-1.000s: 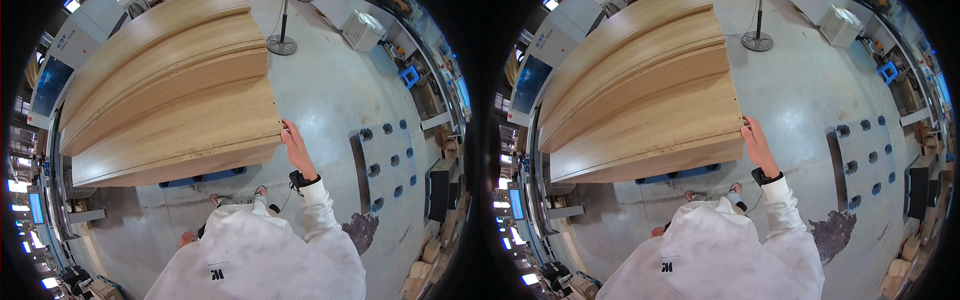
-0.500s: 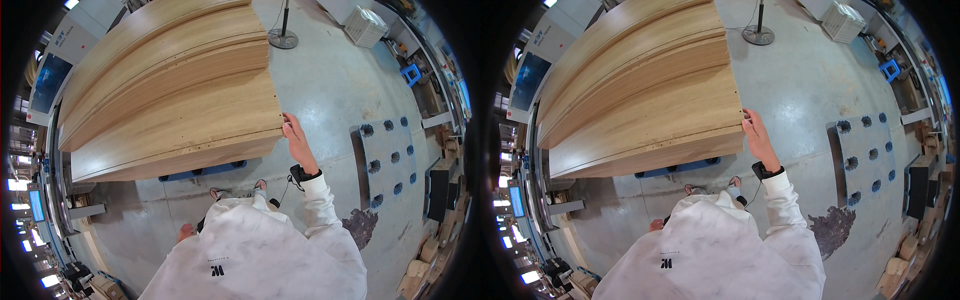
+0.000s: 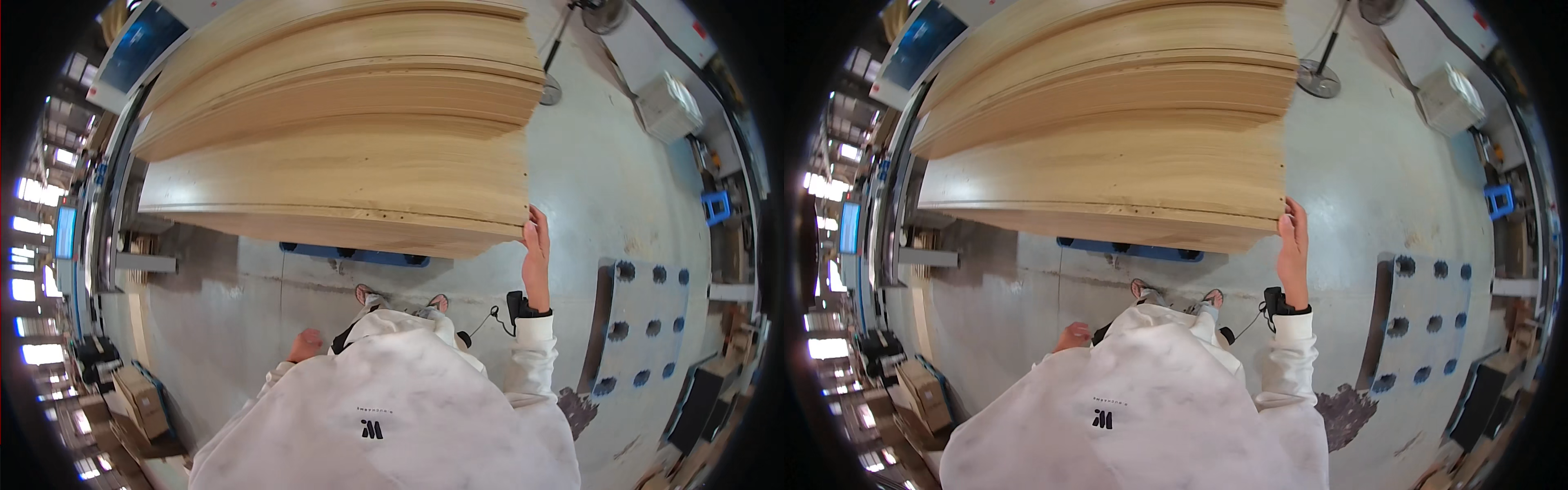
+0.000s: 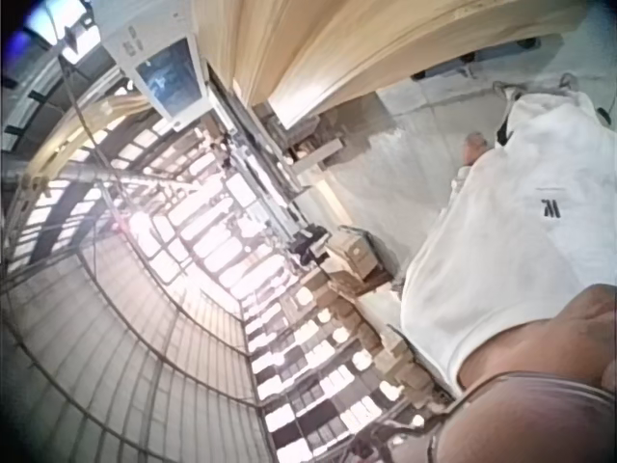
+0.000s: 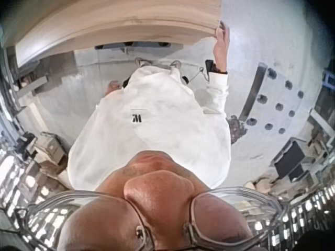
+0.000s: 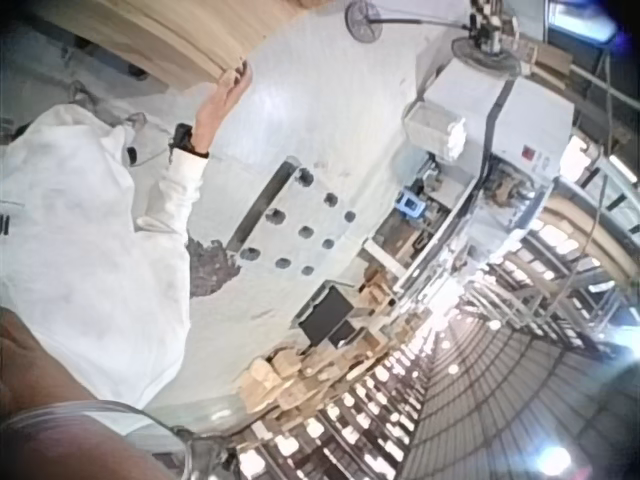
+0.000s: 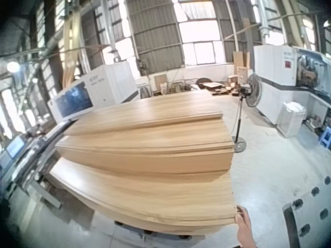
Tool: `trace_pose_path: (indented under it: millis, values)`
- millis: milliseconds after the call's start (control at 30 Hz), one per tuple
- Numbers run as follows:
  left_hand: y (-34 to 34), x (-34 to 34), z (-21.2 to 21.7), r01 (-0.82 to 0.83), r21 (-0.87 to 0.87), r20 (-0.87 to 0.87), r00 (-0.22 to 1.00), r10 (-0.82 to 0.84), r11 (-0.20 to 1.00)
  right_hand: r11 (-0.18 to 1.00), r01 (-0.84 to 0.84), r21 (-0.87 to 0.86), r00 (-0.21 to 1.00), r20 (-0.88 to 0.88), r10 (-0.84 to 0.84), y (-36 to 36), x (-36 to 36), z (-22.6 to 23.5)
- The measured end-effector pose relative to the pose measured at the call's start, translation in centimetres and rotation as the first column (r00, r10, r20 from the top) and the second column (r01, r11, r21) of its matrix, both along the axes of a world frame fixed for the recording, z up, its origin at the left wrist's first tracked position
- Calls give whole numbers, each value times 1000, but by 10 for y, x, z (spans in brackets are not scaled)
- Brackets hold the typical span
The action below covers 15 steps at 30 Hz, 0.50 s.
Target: Measure wooden furniture panels with a tape measure and use a CNC drill console.
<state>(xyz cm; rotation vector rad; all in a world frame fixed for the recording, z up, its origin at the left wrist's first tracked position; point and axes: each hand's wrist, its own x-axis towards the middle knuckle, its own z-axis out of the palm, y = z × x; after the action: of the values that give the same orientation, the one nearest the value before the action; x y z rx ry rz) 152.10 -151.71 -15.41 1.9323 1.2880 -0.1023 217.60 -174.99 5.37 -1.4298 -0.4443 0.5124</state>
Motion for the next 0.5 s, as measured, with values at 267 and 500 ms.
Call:
trace_pose_path:
  millis: [267, 500]
  values:
    - [-10, -11, -15, -121, -196, -79, 991, 107, 973, 1000, 26, -7, 998, 53, -26, 2, -1, -9]
    - [-19, -4, -15, -151, -263, -63, 988, 139, 953, 999, 41, -12, 998, 43, -41, -1, -3, -9]
